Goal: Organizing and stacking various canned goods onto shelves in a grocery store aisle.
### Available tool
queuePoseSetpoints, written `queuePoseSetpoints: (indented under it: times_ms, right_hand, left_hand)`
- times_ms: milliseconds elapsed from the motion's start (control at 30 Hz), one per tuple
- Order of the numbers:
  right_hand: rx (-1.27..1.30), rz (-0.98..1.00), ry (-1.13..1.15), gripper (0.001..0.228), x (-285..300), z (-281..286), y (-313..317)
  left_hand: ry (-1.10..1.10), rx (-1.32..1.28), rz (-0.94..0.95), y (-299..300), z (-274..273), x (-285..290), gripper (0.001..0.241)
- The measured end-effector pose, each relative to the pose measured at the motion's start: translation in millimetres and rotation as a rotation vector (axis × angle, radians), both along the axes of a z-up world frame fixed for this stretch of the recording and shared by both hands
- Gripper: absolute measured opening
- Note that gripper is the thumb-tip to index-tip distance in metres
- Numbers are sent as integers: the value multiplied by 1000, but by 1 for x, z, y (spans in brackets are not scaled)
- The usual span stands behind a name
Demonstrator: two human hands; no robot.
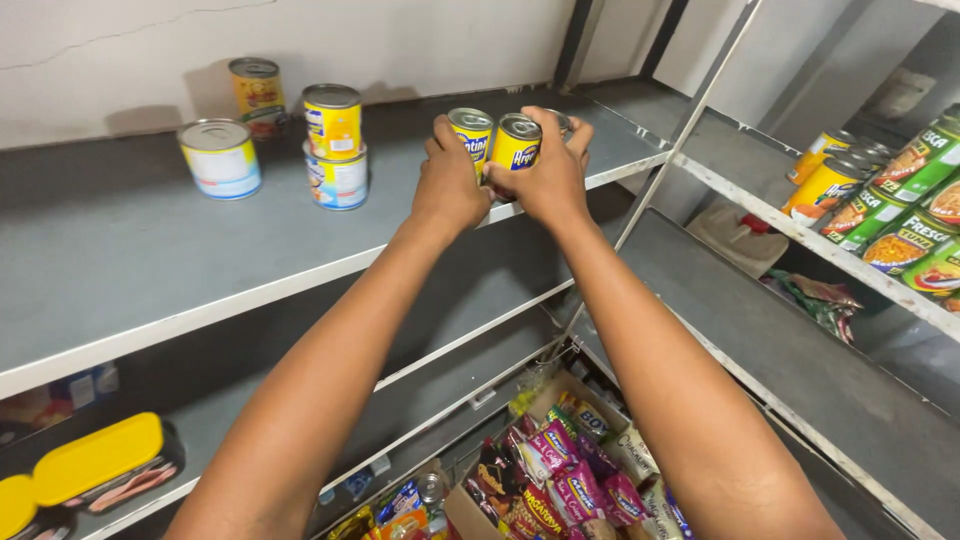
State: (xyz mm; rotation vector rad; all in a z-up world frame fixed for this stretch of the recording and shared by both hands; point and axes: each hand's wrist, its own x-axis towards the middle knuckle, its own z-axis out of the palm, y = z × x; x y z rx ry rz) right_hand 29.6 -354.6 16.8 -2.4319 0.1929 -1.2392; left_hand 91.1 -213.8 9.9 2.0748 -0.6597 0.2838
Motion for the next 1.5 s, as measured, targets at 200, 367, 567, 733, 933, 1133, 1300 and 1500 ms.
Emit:
queuePoseSetpoints:
  times_ms: [200, 367, 567, 733, 933, 1133, 1300, 1500]
  right_hand:
    - [52, -29, 53, 92, 15, 9, -64]
    - [42, -75, 54, 93, 43, 0, -124]
    - [84, -36, 138, 95, 52, 10, -164]
    - [130, 151, 408, 92, 21, 56, -191]
    - [509, 208, 423, 56, 35, 50, -222]
    - [302, 187, 280, 52, 51, 36, -227]
    - [376, 146, 329, 64, 21, 67, -236]
    - [1249, 505, -291, 53, -9, 53, -312]
  left_hand:
    - [190, -8, -41, -75, 15, 7, 152]
    - [183, -63, 1, -138, 10, 27, 155]
    - [92, -79, 58, -186, -8, 56, 148]
    - [75, -37, 65, -187, -5, 49, 146]
    - [-2, 151, 122, -203, -17, 65, 142]
    - [-27, 150, 120, -201, -22, 68, 132]
    - [-31, 159, 116, -200, -16, 68, 128]
    - [-28, 125, 71, -187, -11, 54, 130]
